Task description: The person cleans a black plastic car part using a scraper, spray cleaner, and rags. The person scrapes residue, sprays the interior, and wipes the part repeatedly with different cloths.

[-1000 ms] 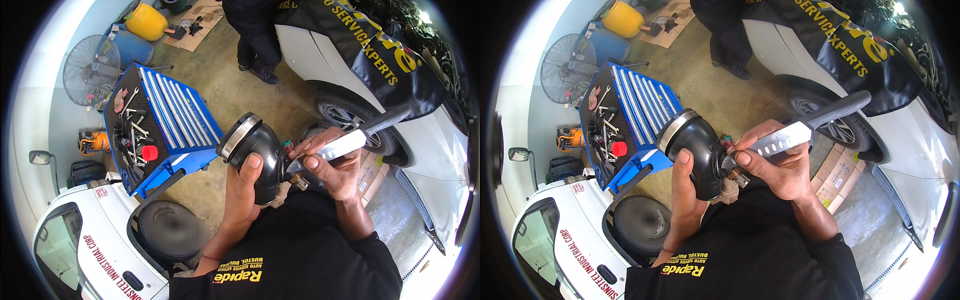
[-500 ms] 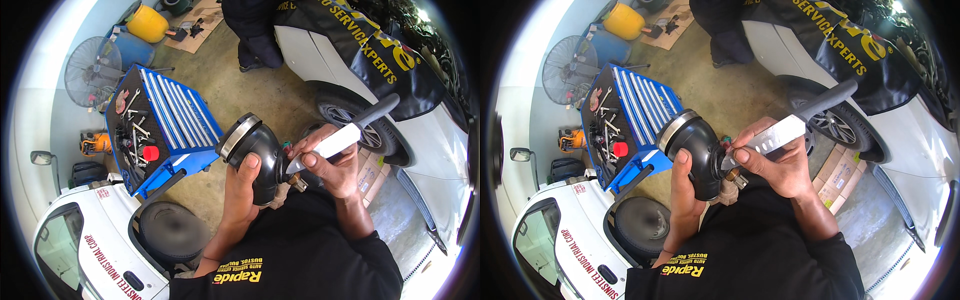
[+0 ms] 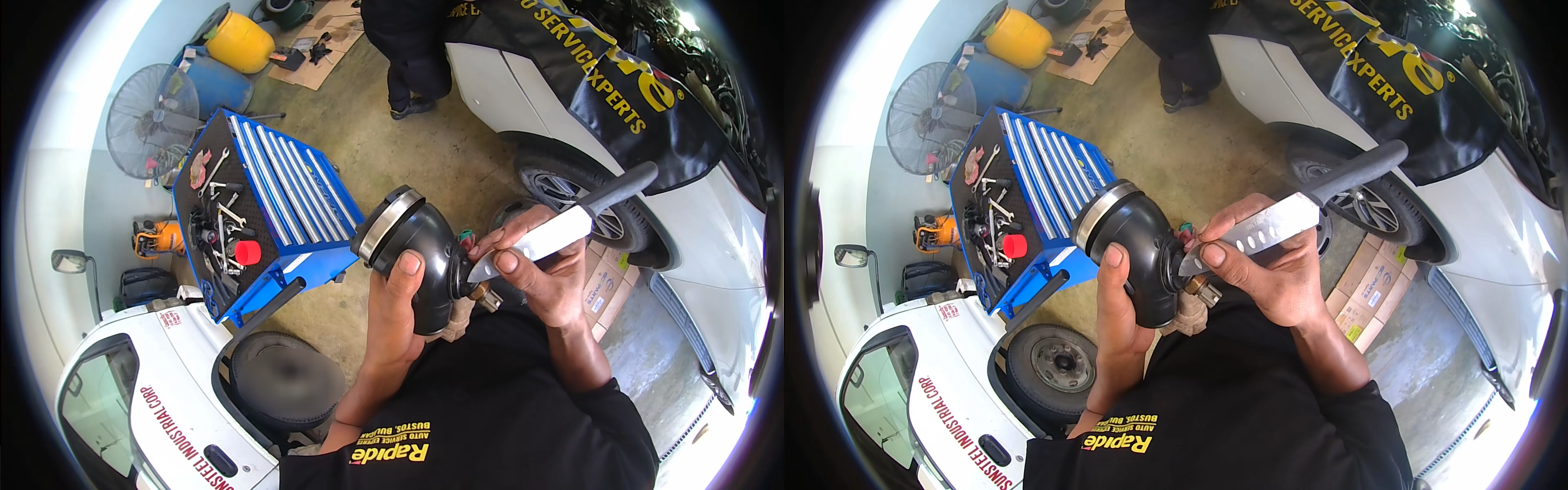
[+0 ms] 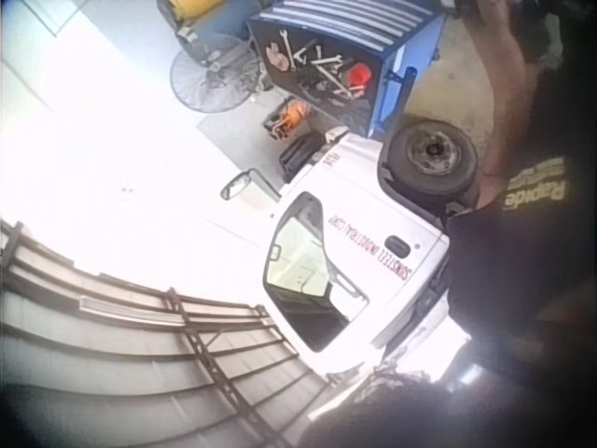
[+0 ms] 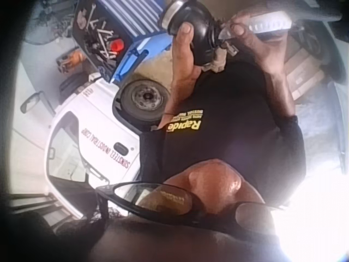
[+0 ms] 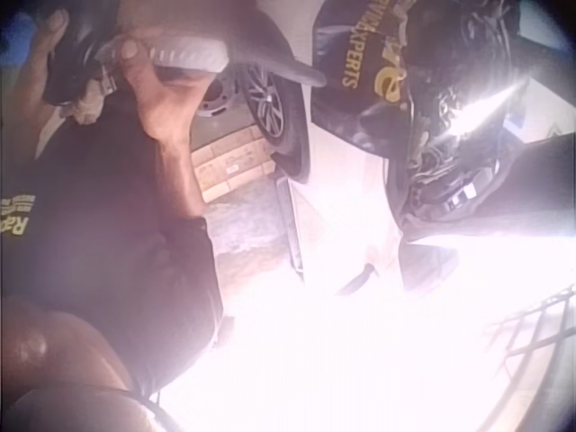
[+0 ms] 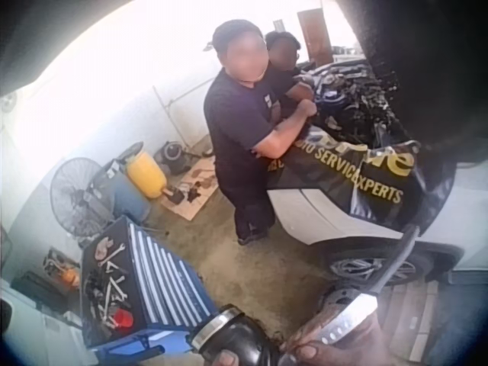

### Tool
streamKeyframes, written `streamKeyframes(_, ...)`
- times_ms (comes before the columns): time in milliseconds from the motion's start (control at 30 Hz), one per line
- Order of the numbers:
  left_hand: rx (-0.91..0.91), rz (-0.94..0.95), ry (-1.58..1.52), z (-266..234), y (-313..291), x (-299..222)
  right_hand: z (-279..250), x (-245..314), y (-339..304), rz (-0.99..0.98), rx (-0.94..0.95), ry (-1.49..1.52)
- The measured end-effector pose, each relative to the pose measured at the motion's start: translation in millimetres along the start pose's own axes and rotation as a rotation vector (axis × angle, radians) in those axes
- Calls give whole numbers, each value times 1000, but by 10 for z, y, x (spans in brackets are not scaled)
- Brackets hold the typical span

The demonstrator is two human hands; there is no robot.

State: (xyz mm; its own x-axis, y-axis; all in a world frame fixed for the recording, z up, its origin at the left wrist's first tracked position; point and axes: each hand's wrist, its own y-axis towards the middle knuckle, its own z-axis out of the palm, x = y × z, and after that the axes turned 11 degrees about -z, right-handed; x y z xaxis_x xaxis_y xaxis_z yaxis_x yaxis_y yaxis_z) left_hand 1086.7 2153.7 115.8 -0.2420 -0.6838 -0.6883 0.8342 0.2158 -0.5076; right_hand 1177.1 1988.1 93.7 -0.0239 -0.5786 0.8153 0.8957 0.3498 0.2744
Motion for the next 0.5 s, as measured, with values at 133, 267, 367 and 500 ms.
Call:
streamKeyframes(133,-17,5,89,-84,5,29,7,4,-7,28,-36,-34)
streamKeyframes(267,-16,18,94,-91,-14,49,25,-14,-43,-11,-34,-54)
streamKeyframes(367,-27,23,59,-16,-33,4,61,1,-57,-19,-40,-64)
streamKeyframes(500,-46,32,-28,55,-52,-12,126,14,-45,-45,-45,-24)
